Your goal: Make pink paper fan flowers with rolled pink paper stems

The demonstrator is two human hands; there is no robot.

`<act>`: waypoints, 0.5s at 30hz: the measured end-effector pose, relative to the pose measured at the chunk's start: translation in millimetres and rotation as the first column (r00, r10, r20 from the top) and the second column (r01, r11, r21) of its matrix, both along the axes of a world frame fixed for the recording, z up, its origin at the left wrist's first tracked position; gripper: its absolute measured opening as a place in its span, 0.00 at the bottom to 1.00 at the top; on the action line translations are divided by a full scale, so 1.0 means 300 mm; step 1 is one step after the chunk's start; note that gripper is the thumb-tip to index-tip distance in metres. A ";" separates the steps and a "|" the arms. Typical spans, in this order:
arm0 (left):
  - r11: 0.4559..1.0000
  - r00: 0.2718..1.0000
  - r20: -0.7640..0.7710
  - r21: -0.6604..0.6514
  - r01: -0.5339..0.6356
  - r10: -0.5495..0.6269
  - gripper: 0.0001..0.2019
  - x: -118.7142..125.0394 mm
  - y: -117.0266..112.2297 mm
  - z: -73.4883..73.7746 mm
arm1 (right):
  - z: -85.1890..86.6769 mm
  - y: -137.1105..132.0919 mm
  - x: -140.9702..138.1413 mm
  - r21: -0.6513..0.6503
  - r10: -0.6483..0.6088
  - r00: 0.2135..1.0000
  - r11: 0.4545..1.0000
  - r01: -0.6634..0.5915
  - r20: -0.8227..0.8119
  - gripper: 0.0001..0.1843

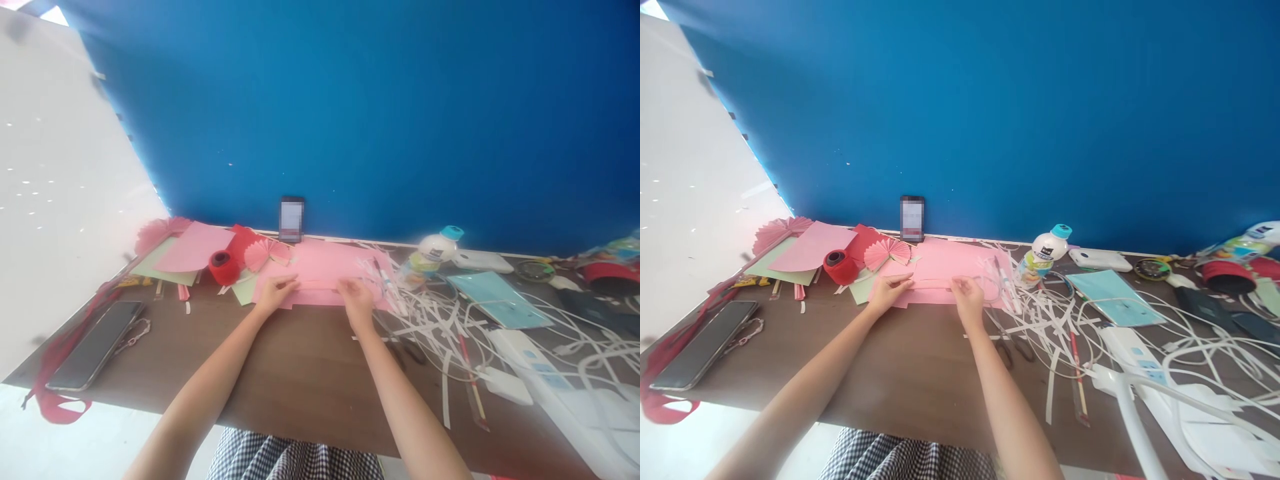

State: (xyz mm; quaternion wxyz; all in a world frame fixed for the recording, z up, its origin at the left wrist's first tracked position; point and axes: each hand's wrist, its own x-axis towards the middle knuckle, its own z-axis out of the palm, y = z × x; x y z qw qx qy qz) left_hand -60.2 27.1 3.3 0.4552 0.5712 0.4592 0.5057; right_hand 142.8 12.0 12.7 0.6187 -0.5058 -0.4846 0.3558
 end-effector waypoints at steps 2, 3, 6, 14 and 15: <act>0.996 0.991 -0.128 0.074 0.044 -0.034 0.14 -0.008 0.002 0.000 | 0.005 -0.001 0.000 0.002 -0.015 1.000 1.000 0.015 0.023 0.13; 0.992 0.983 -0.178 0.108 0.064 -0.044 0.13 -0.011 0.003 0.001 | 0.008 -0.002 0.000 0.004 -0.021 0.999 1.000 0.021 0.030 0.13; 0.979 0.954 -0.293 0.172 0.110 -0.055 0.12 -0.014 0.004 0.004 | 0.015 -0.003 0.001 0.002 -0.031 0.999 1.000 0.031 0.036 0.12; 0.977 0.924 -0.381 0.179 0.118 -0.042 0.13 0.011 -0.020 0.008 | 0.019 -0.010 -0.024 -0.030 0.066 0.954 0.997 -0.078 -0.293 0.16; 0.978 0.930 -0.366 0.179 0.108 -0.036 0.13 0.016 -0.025 0.010 | 0.020 -0.013 -0.035 -0.043 0.117 0.921 0.989 -0.143 -0.373 0.18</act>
